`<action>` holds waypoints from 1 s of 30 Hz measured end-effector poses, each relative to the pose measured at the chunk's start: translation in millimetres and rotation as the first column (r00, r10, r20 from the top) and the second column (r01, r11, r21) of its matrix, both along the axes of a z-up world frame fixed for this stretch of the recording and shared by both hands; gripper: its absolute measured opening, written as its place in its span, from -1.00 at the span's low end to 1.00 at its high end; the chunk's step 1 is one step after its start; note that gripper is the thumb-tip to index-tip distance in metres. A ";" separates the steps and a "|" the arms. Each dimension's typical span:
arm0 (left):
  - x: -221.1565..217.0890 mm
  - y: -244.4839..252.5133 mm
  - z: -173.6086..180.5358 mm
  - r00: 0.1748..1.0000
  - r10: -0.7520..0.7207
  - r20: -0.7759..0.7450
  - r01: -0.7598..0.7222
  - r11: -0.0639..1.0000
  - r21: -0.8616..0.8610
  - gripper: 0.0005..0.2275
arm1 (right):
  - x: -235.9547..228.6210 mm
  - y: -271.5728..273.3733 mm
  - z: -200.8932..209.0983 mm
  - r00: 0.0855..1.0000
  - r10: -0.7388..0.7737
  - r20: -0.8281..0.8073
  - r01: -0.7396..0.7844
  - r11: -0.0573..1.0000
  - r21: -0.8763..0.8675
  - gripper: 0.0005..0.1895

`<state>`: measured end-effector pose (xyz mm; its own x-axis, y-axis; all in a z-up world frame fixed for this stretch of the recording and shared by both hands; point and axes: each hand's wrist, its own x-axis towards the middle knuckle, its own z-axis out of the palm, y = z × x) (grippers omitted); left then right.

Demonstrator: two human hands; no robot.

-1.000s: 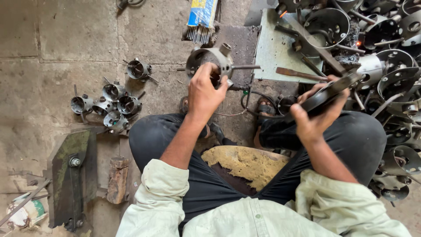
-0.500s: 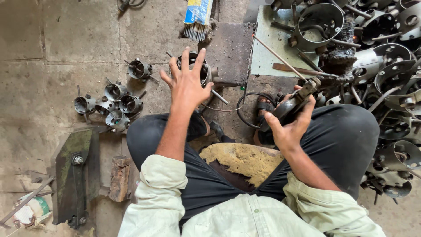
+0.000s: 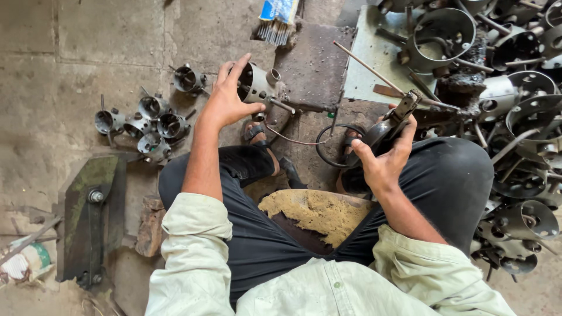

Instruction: The person sits on the floor and uses a handheld welding torch to join metal components. They pick up individual metal parts from a pile, position them, and apply the welding torch to create sparks and fuses the pieces together. The person repeats this process with multiple metal parts throughout the clip.

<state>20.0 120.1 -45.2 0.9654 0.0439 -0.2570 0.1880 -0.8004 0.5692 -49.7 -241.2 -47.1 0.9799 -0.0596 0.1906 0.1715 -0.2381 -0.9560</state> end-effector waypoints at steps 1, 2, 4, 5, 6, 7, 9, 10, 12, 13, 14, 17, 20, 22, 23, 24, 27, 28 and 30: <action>-1.5 2.5 -3.6 0.999 -0.004 0.036 0.006 0.999 -0.038 0.05 | -0.1 1.4 1.0 1.000 0.008 -0.028 -0.007 0.999 0.035 -0.16; -1.6 3.9 -6.9 0.999 0.004 0.035 -0.002 0.999 -0.032 0.05 | 0.2 3.3 1.5 0.998 0.018 -0.057 -0.014 0.997 0.071 -0.14; -4.5 4.8 -11.6 0.999 0.022 0.027 -0.022 1.000 -0.020 0.05 | -0.9 6.2 2.3 0.996 0.035 -0.076 -0.028 0.996 0.088 -0.13; -4.7 4.7 -11.9 0.999 0.019 0.037 -0.018 1.000 -0.014 0.04 | -0.5 7.5 2.8 0.997 0.039 -0.062 -0.034 0.997 0.073 -0.15; -4.8 4.2 -11.4 0.999 0.015 0.046 -0.014 1.000 -0.008 0.04 | -0.4 8.7 3.7 0.998 0.043 -0.048 -0.040 0.998 0.057 -0.16; -4.5 3.0 -10.4 0.998 0.009 0.056 -0.008 1.000 -0.003 0.04 | -0.8 9.7 4.7 0.998 0.051 -0.034 -0.049 0.997 0.051 -0.17; -3.3 0.5 -7.3 1.000 0.018 0.020 -0.018 1.000 0.022 0.05 | -1.3 11.0 7.4 0.998 0.066 -0.003 -0.066 0.997 0.039 -0.17; -2.8 -0.9 -5.7 1.000 0.022 0.003 -0.022 0.999 0.035 0.05 | -1.6 11.2 9.4 0.995 0.096 0.017 -0.096 0.995 0.041 -0.18; -2.2 -3.2 -3.0 0.999 0.035 -0.005 -0.034 0.997 0.076 0.06 | -0.8 12.2 14.2 0.986 0.152 0.062 -0.155 0.987 0.043 -0.18; -2.7 -3.9 -2.7 0.999 0.041 -0.008 -0.040 0.995 0.094 0.06 | 0.0 13.0 16.6 0.981 0.170 0.091 -0.168 0.985 -0.033 -0.16; -3.6 -3.6 -2.6 0.999 0.040 -0.029 -0.037 0.995 0.088 0.07 | 0.6 14.1 19.1 0.974 0.191 0.119 -0.178 0.978 -0.108 -0.13; -5.2 0.9 -4.4 0.994 0.024 -0.105 -0.018 0.998 0.055 0.11 | 0.6 18.9 26.2 0.956 0.238 0.169 -0.190 0.947 -0.260 -0.10; -6.6 8.4 -4.4 0.986 -0.009 -0.169 0.010 1.000 0.010 0.13 | -4.1 23.9 33.1 0.951 0.260 0.170 -0.191 0.920 -0.342 -0.11; -6.8 9.8 -1.3 0.990 -0.013 -0.143 0.015 1.000 0.013 0.11 | -4.7 27.3 36.4 0.947 0.272 0.170 -0.198 0.913 -0.357 -0.12; -6.6 8.9 0.8 0.989 0.013 -0.149 -0.008 0.999 0.036 0.10 | -5.4 28.1 37.6 0.946 0.276 0.168 -0.203 0.913 -0.354 -0.12; -5.7 7.6 3.2 0.987 0.040 -0.154 -0.031 0.998 0.059 0.10 | -5.5 28.5 38.0 0.946 0.280 0.166 -0.208 0.913 -0.351 -0.12; -4.7 1.6 10.6 0.993 0.063 -0.100 -0.054 0.994 0.090 0.09 | -4.4 25.7 36.2 0.953 0.264 0.149 -0.199 0.915 -0.350 -0.12; -4.4 0.1 13.1 0.995 0.063 -0.071 -0.056 0.994 0.095 0.10 | -3.2 24.4 34.9 0.953 0.262 0.152 -0.195 0.915 -0.353 -0.12; -6.8 -2.9 16.6 0.995 0.067 -0.071 -0.061 0.995 0.085 0.10 | -3.5 21.4 32.8 0.953 0.263 0.151 -0.195 0.913 -0.358 -0.11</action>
